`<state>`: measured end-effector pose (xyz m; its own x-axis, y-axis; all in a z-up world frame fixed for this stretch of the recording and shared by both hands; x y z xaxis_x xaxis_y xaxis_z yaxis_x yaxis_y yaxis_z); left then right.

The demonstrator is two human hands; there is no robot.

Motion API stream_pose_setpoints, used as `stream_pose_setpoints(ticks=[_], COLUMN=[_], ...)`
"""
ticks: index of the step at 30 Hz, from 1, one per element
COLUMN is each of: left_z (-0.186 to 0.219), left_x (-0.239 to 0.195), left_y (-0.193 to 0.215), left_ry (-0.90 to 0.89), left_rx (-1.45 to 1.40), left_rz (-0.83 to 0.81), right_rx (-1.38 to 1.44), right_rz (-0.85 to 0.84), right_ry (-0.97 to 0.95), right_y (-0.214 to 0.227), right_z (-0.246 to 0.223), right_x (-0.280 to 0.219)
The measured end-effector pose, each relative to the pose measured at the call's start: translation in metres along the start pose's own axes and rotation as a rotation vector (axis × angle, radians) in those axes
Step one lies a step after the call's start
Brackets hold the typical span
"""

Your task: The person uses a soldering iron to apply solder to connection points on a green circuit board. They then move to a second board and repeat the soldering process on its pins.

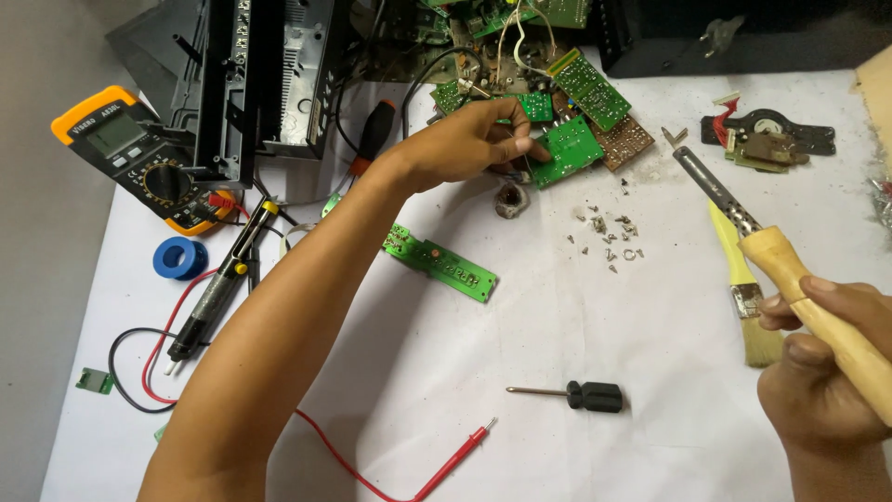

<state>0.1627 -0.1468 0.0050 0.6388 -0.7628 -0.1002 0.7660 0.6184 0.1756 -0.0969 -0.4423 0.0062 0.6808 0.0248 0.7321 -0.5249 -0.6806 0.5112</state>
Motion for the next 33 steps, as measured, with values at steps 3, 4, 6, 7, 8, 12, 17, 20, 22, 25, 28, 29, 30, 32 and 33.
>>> stream_pose_setpoints(ticks=[3, 4, 6, 7, 8, 12, 17, 20, 22, 25, 28, 29, 30, 32, 33], left_z=[-0.003, 0.000, 0.006, 0.010, 0.015, 0.039, 0.057, 0.052, 0.053, 0.052, 0.043, 0.041, 0.039, 0.038, 0.038], left_x=[0.004, 0.002, -0.001, -0.004, -0.007, -0.027, -0.072, -0.099, -0.117, -0.135, -0.141, -0.141, -0.142, -0.143, -0.144], left_y=[-0.004, -0.004, -0.002, -0.002, 0.000, 0.005, -0.003, -0.026, -0.048, -0.079, -0.097, -0.101, -0.104, -0.106, -0.107], left_ry=[-0.004, -0.003, -0.065, -0.061, -0.081, -0.208, -0.275, -0.230, -0.172, 0.040, 0.013, 0.008, 0.003, -0.029, -0.057], left_rx=[-0.113, -0.115, 0.019, 0.014, 0.041, 0.087, 0.046, -0.012, -0.023, 0.060, 0.040, 0.069, 0.101, 0.174, 0.247], left_rz=[0.103, 0.099, 0.180, 0.175, 0.212, 0.275, 0.251, 0.222, 0.223, 0.233, 0.231, 0.221, 0.211, 0.210, 0.208], right_rx=[0.012, 0.009, 0.008, 0.005, 0.008, 0.024, 0.023, 0.027, 0.031, 0.069, 0.058, 0.060, 0.062, 0.060, 0.059], right_rz=[0.009, 0.009, 0.008, 0.005, 0.000, 0.013, 0.031, 0.044, 0.032, 0.023, 0.017, 0.008, 0.001, 0.004, 0.008], right_ry=[-0.006, -0.010, -0.027, -0.034, -0.010, -0.042, -0.057, -0.030, -0.008, -0.045, 0.006, 0.002, -0.001, 0.018, 0.035], right_y=[-0.001, -0.001, 0.000, -0.001, -0.001, -0.002, -0.002, -0.001, -0.002, -0.005, -0.008, -0.008, -0.008, -0.008, -0.009], right_z=[0.001, 0.000, -0.002, -0.003, -0.004, 0.000, 0.005, 0.003, 0.004, 0.006, -0.001, -0.001, -0.001, -0.006, -0.008], right_x=[0.001, 0.001, 0.002, 0.004, 0.006, 0.005, 0.005, 0.009, 0.009, 0.010, 0.017, 0.018, 0.020, 0.023, 0.024])
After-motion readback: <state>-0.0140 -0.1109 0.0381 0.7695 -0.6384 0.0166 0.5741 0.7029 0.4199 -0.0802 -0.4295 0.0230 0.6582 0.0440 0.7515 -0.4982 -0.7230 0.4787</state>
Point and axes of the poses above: each hand's wrist, its own x-axis towards the middle knuckle, its own y-axis out of the back of the hand, z = x × y, the point moved 3 cm from there along x, towards the middle knuckle, and after that the axes turned 1 degree about y, right-handed, at the moved point
